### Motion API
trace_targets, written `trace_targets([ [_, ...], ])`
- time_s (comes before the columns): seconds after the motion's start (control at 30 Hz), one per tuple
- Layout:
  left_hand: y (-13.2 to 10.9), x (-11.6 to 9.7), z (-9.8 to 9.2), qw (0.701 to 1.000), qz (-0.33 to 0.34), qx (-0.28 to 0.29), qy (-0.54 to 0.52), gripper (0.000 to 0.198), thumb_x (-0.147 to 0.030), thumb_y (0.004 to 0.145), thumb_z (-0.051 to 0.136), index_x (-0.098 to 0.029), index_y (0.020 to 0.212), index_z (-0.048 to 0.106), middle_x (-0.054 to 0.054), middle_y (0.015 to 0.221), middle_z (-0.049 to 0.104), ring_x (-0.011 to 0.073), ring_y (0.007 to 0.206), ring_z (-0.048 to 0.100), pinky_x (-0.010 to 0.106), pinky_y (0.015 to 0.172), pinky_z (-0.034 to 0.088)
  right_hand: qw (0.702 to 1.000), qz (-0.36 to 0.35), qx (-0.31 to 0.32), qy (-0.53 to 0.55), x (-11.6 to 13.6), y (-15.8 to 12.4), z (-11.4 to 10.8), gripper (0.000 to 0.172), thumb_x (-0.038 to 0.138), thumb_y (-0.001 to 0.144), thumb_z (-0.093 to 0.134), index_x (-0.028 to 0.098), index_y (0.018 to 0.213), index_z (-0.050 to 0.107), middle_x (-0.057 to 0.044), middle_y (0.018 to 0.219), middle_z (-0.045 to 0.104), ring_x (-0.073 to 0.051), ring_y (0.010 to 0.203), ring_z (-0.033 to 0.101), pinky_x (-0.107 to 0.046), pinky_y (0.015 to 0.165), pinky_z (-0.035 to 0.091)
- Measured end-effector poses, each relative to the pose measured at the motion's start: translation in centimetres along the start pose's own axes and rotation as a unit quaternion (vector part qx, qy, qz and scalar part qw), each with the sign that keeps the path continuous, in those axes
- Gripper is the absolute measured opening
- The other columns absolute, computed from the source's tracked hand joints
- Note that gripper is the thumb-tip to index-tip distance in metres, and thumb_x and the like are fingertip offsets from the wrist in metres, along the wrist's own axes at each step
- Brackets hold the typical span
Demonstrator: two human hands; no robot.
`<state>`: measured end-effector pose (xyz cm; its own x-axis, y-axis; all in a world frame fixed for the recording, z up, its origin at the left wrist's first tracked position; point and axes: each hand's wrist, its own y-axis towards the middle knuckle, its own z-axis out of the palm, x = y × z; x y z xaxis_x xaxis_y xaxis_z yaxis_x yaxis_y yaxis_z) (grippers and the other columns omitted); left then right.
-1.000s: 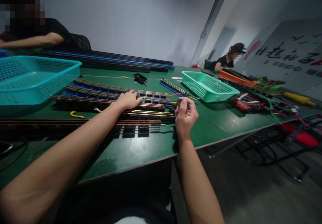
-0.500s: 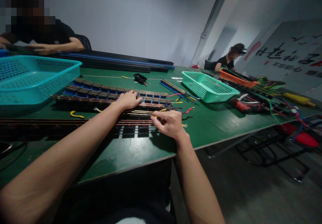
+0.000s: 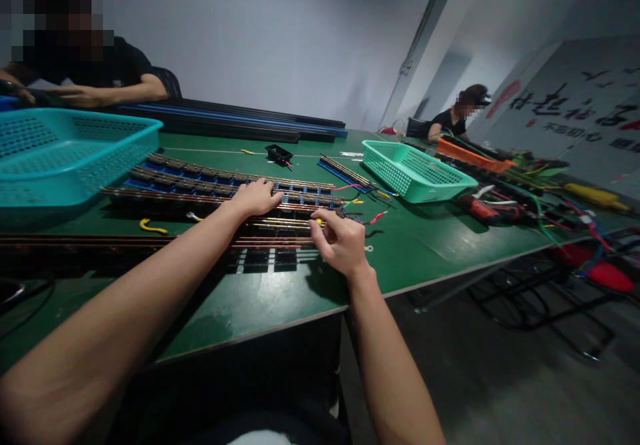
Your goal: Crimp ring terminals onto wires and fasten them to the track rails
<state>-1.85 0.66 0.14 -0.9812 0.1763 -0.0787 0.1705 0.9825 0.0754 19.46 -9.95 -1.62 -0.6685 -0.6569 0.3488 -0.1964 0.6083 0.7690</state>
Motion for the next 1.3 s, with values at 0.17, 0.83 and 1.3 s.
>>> trace_targets([
  [0.17,-0.1,0.0,-0.1,1.0,0.003,0.002,0.006,0.064,-0.052,0.088,0.021,-0.012,0.127,0.051,0.019,0.134,0.048,0.0332,0.119,0.047,0.047,0.096,0.036,0.964,0.15,-0.201,0.086,0.6,0.6,-0.2,0.023,0.04,0.09,0.044,0.021,0.092,0.057,0.007,0.051,0.042,-0.008,0.04,0.039,-0.022,0.042,0.032],
  [0.83,0.2,0.1,0.2,1.0,0.004,-0.006,0.007,0.063,-0.052,0.088,0.021,-0.012,0.127,0.051,0.019,0.133,0.048,0.0329,0.118,0.048,0.047,0.096,0.037,0.903,0.186,-0.316,0.223,0.5,1.4,-0.4,0.025,0.043,0.091,0.042,0.021,0.086,0.052,0.01,0.043,0.031,-0.007,0.034,0.032,-0.021,0.037,0.037],
  [1.3,0.2,0.0,0.1,1.0,0.001,-0.001,0.004,0.065,-0.052,0.088,0.021,-0.011,0.128,0.05,0.02,0.135,0.047,0.0335,0.119,0.047,0.048,0.096,0.036,0.885,0.193,-0.348,0.24,-0.3,1.2,-0.9,0.025,0.042,0.091,0.042,0.019,0.087,0.052,0.01,0.047,0.039,-0.006,0.036,0.04,-0.019,0.038,0.038],
])
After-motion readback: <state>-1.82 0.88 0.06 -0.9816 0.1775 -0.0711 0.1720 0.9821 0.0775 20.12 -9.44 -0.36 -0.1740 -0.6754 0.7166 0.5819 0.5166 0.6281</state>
